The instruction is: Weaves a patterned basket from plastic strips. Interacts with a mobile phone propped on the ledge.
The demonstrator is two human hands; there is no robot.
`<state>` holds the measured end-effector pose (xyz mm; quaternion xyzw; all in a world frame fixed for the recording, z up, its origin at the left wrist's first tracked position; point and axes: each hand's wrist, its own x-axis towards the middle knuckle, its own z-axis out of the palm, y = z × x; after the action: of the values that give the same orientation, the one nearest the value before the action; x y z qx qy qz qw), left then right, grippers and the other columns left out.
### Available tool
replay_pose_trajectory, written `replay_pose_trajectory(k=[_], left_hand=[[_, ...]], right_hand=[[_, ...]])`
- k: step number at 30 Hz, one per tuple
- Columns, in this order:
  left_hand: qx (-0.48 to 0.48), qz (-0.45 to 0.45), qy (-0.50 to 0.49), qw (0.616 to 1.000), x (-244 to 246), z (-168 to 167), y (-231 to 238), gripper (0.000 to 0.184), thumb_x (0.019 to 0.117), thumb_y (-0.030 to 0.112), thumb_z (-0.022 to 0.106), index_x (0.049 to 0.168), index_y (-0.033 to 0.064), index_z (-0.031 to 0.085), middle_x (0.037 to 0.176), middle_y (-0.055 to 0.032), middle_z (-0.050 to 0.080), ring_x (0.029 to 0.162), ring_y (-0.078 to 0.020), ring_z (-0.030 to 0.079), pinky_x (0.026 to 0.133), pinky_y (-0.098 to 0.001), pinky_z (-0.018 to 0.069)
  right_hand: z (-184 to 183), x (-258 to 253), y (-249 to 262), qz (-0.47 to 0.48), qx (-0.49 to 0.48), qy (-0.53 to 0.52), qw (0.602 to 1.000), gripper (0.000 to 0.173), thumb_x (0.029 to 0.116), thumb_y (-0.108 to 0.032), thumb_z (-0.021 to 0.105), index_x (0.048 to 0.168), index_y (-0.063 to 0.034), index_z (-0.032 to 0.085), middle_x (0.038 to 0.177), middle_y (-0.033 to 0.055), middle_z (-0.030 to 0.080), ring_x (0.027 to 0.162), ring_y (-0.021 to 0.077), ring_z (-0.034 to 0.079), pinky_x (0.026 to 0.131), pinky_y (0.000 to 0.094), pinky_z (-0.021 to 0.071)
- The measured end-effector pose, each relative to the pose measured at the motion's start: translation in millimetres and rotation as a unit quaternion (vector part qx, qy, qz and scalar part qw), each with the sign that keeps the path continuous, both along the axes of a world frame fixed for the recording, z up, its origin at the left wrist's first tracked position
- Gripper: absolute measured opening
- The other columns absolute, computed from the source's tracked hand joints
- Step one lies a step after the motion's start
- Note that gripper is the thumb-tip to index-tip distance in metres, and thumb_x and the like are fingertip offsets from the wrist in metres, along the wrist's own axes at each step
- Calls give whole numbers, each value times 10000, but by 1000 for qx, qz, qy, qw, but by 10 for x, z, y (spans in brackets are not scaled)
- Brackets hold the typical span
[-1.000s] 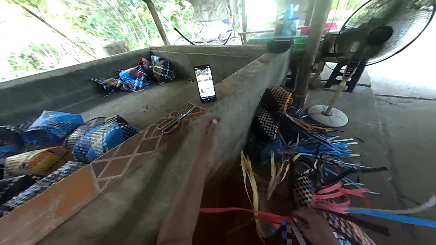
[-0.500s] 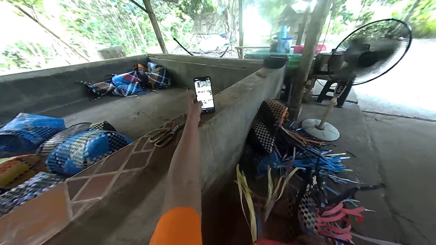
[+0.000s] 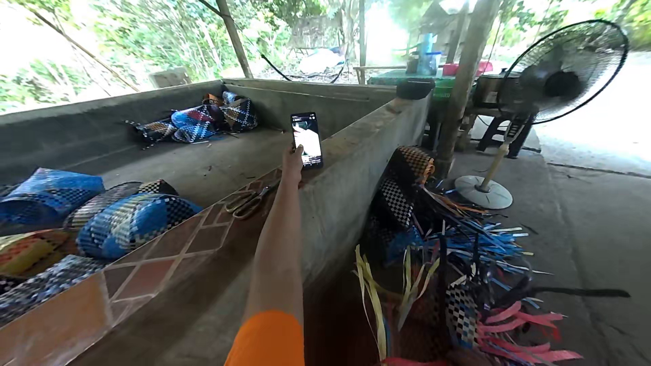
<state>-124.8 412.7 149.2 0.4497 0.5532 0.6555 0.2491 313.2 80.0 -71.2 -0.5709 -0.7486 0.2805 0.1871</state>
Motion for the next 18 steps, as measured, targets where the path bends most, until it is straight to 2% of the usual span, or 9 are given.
replay_pose_trajectory(k=[5, 6, 8, 10, 12, 14, 15, 16, 18], left_hand=[[23, 22, 19, 999, -7, -36, -2, 551, 1078, 247, 527, 1557, 25, 369, 1523, -226, 474, 1403, -309, 471, 1154, -489, 390], [26, 56, 61, 996, -2, -39, -19, 549, 1068, 246, 538, 1542, 13, 388, 1512, -235, 479, 1398, -328, 472, 1150, -493, 395], [39, 124, 174, 976, 94, -15, -190, 552, 1055, 237, 544, 1546, 25, 407, 1565, -263, 409, 1455, -403, 394, 1188, -550, 341], [96, 117, 254, 955, 442, -43, -633, 494, 1054, 179, 518, 1512, 7, 447, 1523, -278, 450, 1396, -421, 456, 1143, -556, 393], [109, -19, 297, 948, 976, -265, -1312, 397, 1061, 126, 482, 1416, -50, 513, 1392, -256, 569, 1253, -344, 588, 1056, -481, 493], [69, -262, 251, 929, 1613, -627, -2224, 312, 1023, 45, 470, 1279, -87, 589, 1239, -180, 660, 1116, -205, 642, 977, -358, 525], [12, -379, 200, 903, 1904, -798, -2698, 297, 1006, 23, 472, 1247, -103, 591, 1196, -173, 668, 1072, -186, 649, 946, -347, 533], [-62, -471, 141, 868, 2137, -961, -3116, 307, 997, -2, 470, 1256, -128, 576, 1196, -202, 660, 1064, -210, 647, 942, -366, 529], [-159, -546, 53, 821, 2379, -1357, -3661, 363, 1002, -39, 452, 1335, -162, 526, 1304, -286, 591, 1163, -306, 624, 1020, -438, 506]], right_hand=[[-101, 24, -6, 2, 39, -3, 999, 225, 986, -110, 606, 1083, 19, 764, 1089, 236, 732, 1076, 468, 661, 973, 697, 421], [-103, 24, -10, 1, 40, -5, 999, 225, 986, -115, 609, 1083, 15, 765, 1092, 232, 734, 1079, 465, 663, 973, 699, 422], [-95, 23, -15, -2, 40, -5, 999, 226, 987, -112, 609, 1089, 15, 765, 1096, 233, 735, 1088, 464, 664, 981, 701, 419], [-99, 19, -18, -2, 41, 3, 999, 228, 985, -111, 605, 1088, 9, 769, 1089, 228, 736, 1088, 465, 659, 983, 700, 416], [-110, 20, -16, -2, 40, 10, 999, 225, 980, -105, 608, 1088, 5, 772, 1093, 227, 738, 1090, 466, 661, 985, 700, 419], [-108, 12, -22, -1, 28, 9, 1000, 231, 980, -111, 611, 1097, 11, 768, 1112, 239, 731, 1111, 478, 652, 996, 705, 414], [-101, 8, -25, -3, 17, 7, 1000, 240, 980, -123, 612, 1108, 10, 766, 1130, 240, 727, 1134, 481, 642, 1009, 710, 403], [-92, 19, -30, -6, 8, 10, 1000, 244, 978, -132, 616, 1117, 5, 764, 1141, 235, 724, 1147, 476, 636, 1018, 712, 394], [-88, 43, -42, -7, 32, 34, 999, 198, 936, -94, 647, 1045, 13, 773, 1052, 236, 734, 1055, 483, 660, 947, 726, 421]])
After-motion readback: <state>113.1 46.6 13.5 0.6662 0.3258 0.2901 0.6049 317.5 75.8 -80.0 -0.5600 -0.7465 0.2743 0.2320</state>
